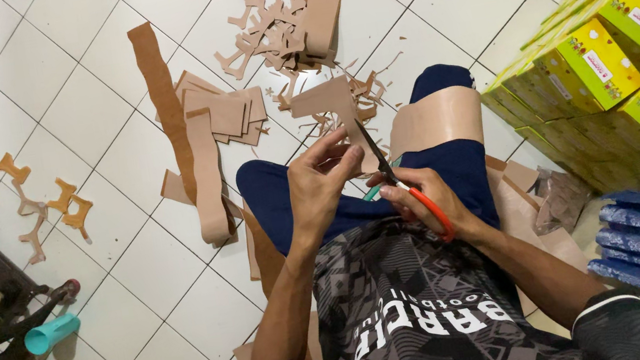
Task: The person sits on the floor and uses red-handled scissors to cut a long strip of beige material into small, identical shapes. The cut pieces are dropped onto the floor, accumulating in a pile.
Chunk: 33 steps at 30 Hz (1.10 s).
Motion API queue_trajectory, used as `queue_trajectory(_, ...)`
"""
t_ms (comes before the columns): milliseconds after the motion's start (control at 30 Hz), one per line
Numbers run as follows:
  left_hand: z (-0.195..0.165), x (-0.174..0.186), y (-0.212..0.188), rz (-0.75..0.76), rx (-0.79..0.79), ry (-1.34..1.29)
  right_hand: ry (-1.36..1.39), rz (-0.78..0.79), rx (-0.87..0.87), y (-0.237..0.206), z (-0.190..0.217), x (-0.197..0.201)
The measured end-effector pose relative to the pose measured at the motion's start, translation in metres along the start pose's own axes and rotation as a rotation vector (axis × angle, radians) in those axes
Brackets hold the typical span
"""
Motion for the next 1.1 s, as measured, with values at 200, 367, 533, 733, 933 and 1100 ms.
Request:
queue_trajectory(200, 0.011, -0.005, -0.001, -0.024, 0.008, -0.096, 0.007, -0.063, -0.018, -0.004, -0.009, 0.002)
queue_trajectory(367, 0.014, -0.011, -0.004, -0.045, 0.042, -0.209, 0.106, -0.121, -0.038, -0.007, -0.02, -0.004)
queue_trajectory(533, 0.003, -0.003, 0.0, -0.112, -0.032, -0.048, 0.104, -0.114, -0.068, -0.008, -0.019, -0.006)
queue_trajectory(733, -0.005, -0.006, -0.001, -0.16, -0.188, 0.121, -0.146, -0.113, 0.034, -0.002, -0.006, -0.002)
queue_trajectory(933, 0.006, -0.021, -0.011, -0.135, -0.112, -0.034, -0.102, -0.116, 0.12, 0.005, -0.015, 0.005)
queue_trajectory(1100, 0.004, -0.025, -0.013, -0.137, -0.126, -0.08, 0.051, -0.164, 0.027, 0.002, -0.034, 0.005)
Point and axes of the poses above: each hand's wrist, its own y-axis towards the middle knuckle, its own x-axis out of the back of the hand, z = x × y, the point moved 4 cm from there along y, towards the middle knuckle, and after that the axes turned 6 degrees about z, right-handed, at the moved point
